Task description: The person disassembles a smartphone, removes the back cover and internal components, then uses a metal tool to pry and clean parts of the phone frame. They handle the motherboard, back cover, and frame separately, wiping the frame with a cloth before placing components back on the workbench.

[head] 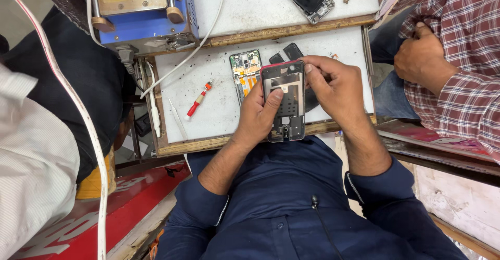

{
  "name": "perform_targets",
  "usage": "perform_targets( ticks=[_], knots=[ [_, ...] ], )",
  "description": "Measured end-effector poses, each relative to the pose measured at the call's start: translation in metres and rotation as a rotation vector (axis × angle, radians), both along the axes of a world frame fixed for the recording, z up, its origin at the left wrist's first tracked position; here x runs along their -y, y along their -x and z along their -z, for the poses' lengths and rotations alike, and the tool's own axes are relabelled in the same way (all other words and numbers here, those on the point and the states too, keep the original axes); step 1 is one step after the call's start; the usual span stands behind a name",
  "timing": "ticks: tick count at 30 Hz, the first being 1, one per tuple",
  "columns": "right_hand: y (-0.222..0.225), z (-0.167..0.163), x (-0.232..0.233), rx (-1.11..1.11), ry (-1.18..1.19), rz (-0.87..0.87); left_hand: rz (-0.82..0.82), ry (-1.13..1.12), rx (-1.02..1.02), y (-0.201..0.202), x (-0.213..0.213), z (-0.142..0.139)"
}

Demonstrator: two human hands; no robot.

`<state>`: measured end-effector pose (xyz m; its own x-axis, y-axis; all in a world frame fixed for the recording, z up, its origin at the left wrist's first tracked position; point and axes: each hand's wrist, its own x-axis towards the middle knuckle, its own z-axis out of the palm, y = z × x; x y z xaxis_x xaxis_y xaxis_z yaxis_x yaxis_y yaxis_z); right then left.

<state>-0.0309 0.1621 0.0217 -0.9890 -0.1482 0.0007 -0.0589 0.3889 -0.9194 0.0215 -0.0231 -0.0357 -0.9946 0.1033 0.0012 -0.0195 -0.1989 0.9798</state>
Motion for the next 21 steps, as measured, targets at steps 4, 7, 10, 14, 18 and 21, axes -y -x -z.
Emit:
perform_targets(
  ticks=[4, 7, 10, 14, 18, 21],
  knots=[
    [-0.005, 0.013, 0.001, 0.165, 0.123, -0.081, -0.099, -0.082, 0.023, 0.004, 0.0, 0.002],
    [-0.02, 0.023, 0.003, 0.155, 0.135, -0.185, -0.221, -0.059, 0.064, 0.01, 0.006, 0.005],
    [-0.027, 0.028, -0.001, 0.161, 0.116, -0.205, -0.238, -0.056, 0.074, 0.013, 0.009, 0.007],
    [-0.027, 0.03, -0.007, 0.147, 0.009, -0.111, -0.104, -0.044, 0.038, 0.009, 0.004, 0.005],
    [-0.018, 0.035, -0.013, 0.229, 0.126, -0.006, -0.059, -0.003, 0.006, 0.001, -0.006, 0.002],
    [-0.014, 0.044, -0.014, 0.306, 0.382, -0.178, -0.145, -0.081, 0.072, -0.004, -0.007, 0.007]
  ],
)
